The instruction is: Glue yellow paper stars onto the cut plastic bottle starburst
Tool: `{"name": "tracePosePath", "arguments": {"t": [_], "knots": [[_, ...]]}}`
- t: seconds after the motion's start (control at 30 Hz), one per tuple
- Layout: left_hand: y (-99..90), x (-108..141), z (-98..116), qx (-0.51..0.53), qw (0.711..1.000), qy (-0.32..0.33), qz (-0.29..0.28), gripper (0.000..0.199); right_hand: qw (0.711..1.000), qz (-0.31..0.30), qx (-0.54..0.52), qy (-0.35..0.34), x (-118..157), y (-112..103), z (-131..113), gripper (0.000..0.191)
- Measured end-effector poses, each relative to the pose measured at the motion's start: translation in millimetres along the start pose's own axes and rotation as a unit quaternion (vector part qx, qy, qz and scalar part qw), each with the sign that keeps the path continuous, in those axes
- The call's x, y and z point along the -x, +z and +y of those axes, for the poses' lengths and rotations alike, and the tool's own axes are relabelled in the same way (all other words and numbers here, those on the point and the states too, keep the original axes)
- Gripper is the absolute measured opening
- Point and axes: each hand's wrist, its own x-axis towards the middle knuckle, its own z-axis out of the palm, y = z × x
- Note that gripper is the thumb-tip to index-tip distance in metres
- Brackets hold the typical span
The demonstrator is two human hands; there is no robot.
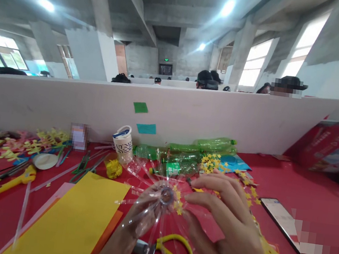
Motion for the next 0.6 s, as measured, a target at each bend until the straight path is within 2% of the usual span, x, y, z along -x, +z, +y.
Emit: {"name": "tracePosePath", "arguments": {"t": [0.1, 0.2, 0.3, 0.43, 0.6], "knots": [[-2.6, -5, -3, 0.004, 0.999, 0.032, 0.012, 0.029, 1.000, 0.008, 0.003, 0.001, 0, -2, 3, 0.018], [0.5, -21, -2, 0.007, 1.000, 0.023, 0.017, 0.031, 1.000, 0.017, 0.008, 0.006, 0, -7, 12, 0.018], [3.9, -33, 0, 0.015, 1.000, -0.002, 0.011, 0.037, 1.000, -0.013, -0.014, 0.006, -1, -11, 22, 0.017], [6.3, -34, 1, 0.025, 1.000, -0.003, -0.012, 0.042, 0.995, -0.069, -0.063, 0.018, -4, -8, 27, 0.014], [11.8, -32, 2, 0.039, 0.999, -0.005, -0.007, 0.036, 0.994, -0.074, -0.079, 0.021, -4, 2, 23, 0.013]]}}
